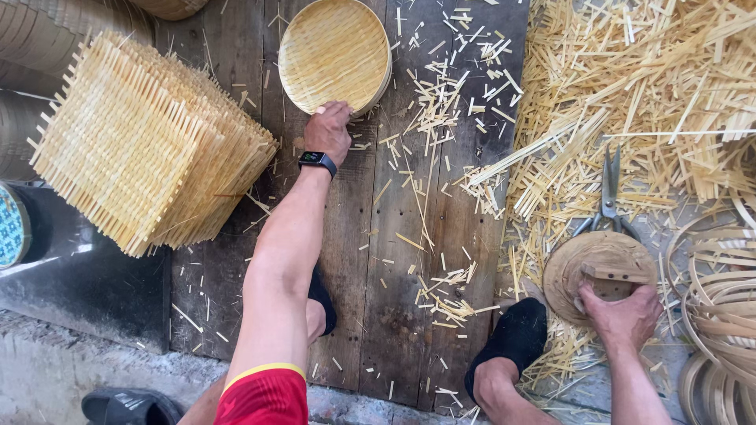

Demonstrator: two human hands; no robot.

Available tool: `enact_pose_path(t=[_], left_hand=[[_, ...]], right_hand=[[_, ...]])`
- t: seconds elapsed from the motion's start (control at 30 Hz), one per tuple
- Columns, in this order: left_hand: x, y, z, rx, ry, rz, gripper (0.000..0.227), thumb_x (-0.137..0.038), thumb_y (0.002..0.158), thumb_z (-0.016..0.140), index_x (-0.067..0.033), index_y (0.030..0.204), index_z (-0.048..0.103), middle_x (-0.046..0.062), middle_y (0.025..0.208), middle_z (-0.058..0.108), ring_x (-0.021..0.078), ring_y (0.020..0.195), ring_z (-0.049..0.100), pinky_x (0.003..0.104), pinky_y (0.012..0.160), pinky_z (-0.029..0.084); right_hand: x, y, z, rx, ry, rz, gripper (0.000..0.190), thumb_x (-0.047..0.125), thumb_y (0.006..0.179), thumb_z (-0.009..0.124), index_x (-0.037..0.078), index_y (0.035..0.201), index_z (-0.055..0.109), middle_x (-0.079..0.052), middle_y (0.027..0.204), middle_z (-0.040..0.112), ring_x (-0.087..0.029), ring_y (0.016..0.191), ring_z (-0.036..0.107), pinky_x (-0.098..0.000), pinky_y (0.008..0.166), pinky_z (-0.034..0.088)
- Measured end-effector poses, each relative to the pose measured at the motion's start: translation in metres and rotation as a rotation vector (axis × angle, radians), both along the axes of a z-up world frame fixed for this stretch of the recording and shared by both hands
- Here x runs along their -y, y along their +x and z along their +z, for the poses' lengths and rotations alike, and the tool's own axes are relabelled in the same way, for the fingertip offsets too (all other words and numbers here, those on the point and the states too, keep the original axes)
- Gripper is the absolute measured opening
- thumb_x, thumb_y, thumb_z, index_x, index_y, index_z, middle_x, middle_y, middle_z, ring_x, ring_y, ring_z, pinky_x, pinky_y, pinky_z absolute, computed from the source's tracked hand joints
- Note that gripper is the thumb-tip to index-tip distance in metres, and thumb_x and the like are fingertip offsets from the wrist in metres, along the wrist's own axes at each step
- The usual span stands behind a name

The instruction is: The person sits on the floor and repeatedly assembles small round bamboo baskets. They place a circular bamboo frame over a square woven mat, press it down, and use shears to trim the excess mat around the frame. The finished baskets are stacked nearby.

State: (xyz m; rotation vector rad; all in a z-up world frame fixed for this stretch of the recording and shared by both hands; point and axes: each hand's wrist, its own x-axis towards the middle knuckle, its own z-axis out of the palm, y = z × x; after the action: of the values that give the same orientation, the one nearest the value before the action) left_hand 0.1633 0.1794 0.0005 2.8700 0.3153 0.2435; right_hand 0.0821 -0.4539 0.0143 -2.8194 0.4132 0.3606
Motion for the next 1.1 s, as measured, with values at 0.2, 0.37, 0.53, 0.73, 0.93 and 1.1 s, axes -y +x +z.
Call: enact_pose_path(t=[0.2, 0.37, 0.53, 0.73, 0.93, 1.1], left_hand=[[0.015, 0.007, 0.026, -0.087, 0.151, 0.055, 0.045, -0.006, 0.086, 0.066, -0.0055, 0.131, 0.065, 0.016, 0.136, 0.063, 0.0314, 0.128, 0.058, 0.044, 0.109, 0.047], [0.137, -0.051, 0.050, 0.008, -0.490, 0.148, 0.046, -0.029, 0.094, 0.072, -0.0051, 0.133, 0.065, 0.020, 0.132, 0.067, 0.0314, 0.121, 0.064, 0.043, 0.104, 0.050], [0.261, -0.120, 0.030, -0.184, -1.553, 0.604, 0.045, -0.034, 0.098, 0.066, -0.0102, 0.136, 0.065, 0.003, 0.120, 0.075, 0.0105, 0.095, 0.066, 0.032, 0.082, 0.055], [0.216, -0.153, 0.016, 0.063, -1.316, 0.619, 0.038, -0.016, 0.097, 0.068, -0.0055, 0.134, 0.070, 0.005, 0.117, 0.077, 0.0085, 0.098, 0.065, 0.028, 0.089, 0.055], [0.043, -0.158, 0.104, 0.271, -0.093, 0.277, 0.057, -0.016, 0.085, 0.073, -0.0084, 0.140, 0.060, 0.015, 0.141, 0.063, 0.0344, 0.132, 0.055, 0.048, 0.111, 0.042], [-0.104, -0.181, 0.203, 0.088, 0.243, 0.634, 0.080, -0.018, 0.066, 0.093, -0.0009, 0.136, 0.056, 0.026, 0.135, 0.057, 0.0351, 0.116, 0.057, 0.046, 0.097, 0.047]], right_hand=[[-0.014, 0.006, 0.033, -0.027, 0.278, -0.197, 0.077, 0.044, 0.076, 0.084, -0.002, 0.133, 0.062, -0.020, 0.129, 0.067, -0.033, 0.119, 0.063, -0.0465, 0.110, 0.049], [-0.034, 0.006, 0.049, -0.159, 1.243, -0.258, 0.050, 0.039, 0.096, 0.065, -0.001, 0.127, 0.063, -0.022, 0.129, 0.061, -0.031, 0.126, 0.057, -0.0477, 0.112, 0.045], [-0.092, 0.001, 0.054, -0.468, 1.769, -0.417, 0.078, 0.062, 0.102, 0.030, -0.001, 0.139, 0.057, -0.018, 0.143, 0.059, -0.029, 0.134, 0.055, -0.0430, 0.114, 0.040], [-0.163, -0.021, 0.040, -0.401, 1.306, -0.121, 0.046, 0.034, 0.101, 0.062, -0.002, 0.130, 0.061, -0.014, 0.116, 0.071, -0.023, 0.097, 0.068, -0.0377, 0.080, 0.058], [-0.149, -0.042, 0.021, -0.426, 1.337, -0.203, 0.039, 0.033, 0.106, 0.056, -0.004, 0.119, 0.062, -0.014, 0.102, 0.071, -0.024, 0.085, 0.071, -0.0380, 0.071, 0.061], [-0.113, -0.059, -0.004, -0.335, 1.374, -0.175, 0.038, 0.030, 0.110, 0.054, -0.005, 0.120, 0.063, -0.015, 0.097, 0.069, -0.023, 0.082, 0.069, -0.0352, 0.072, 0.061]])
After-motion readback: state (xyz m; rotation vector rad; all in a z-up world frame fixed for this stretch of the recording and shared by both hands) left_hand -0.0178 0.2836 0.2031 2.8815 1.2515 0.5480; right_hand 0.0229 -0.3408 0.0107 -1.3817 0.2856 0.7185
